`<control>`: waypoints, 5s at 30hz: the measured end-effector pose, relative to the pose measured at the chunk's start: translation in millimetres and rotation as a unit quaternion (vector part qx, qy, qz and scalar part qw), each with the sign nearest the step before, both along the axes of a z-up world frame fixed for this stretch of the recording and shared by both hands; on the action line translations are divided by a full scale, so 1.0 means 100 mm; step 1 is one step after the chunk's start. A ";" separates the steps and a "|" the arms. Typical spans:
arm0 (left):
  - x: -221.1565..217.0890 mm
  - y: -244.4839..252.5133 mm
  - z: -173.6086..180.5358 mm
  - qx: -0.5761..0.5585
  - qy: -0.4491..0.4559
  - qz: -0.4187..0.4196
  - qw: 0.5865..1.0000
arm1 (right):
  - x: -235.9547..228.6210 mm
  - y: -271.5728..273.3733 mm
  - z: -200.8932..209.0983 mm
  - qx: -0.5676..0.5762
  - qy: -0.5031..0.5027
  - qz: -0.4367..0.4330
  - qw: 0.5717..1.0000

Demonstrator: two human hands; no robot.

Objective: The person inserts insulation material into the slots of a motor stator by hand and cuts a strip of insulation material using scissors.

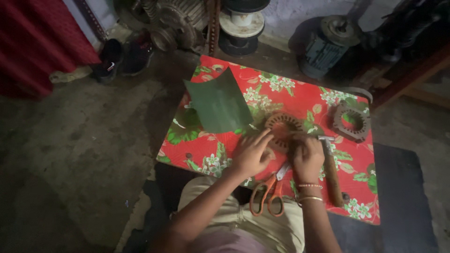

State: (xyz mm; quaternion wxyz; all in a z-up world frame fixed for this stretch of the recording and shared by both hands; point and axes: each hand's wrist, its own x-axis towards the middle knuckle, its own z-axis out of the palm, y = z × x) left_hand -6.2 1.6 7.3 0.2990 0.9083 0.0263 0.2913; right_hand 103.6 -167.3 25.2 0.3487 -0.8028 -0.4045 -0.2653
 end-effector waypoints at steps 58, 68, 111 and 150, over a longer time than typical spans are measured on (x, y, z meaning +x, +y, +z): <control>-0.02 -0.03 0.08 0.008 0.019 0.001 1.000 | 0.15 -0.11 -0.16 -0.055 0.003 -0.090 0.994; -0.04 -0.03 0.08 -0.016 0.021 -0.005 1.000 | 0.05 -0.10 -0.03 0.017 0.099 -0.097 0.990; 0.11 0.02 -0.04 -0.261 -0.067 -0.047 0.962 | -0.10 0.50 0.09 -0.035 0.010 0.045 0.998; 0.17 0.09 -0.25 -0.322 -0.039 -0.004 0.946 | 0.15 0.44 0.10 -0.160 0.004 0.104 0.982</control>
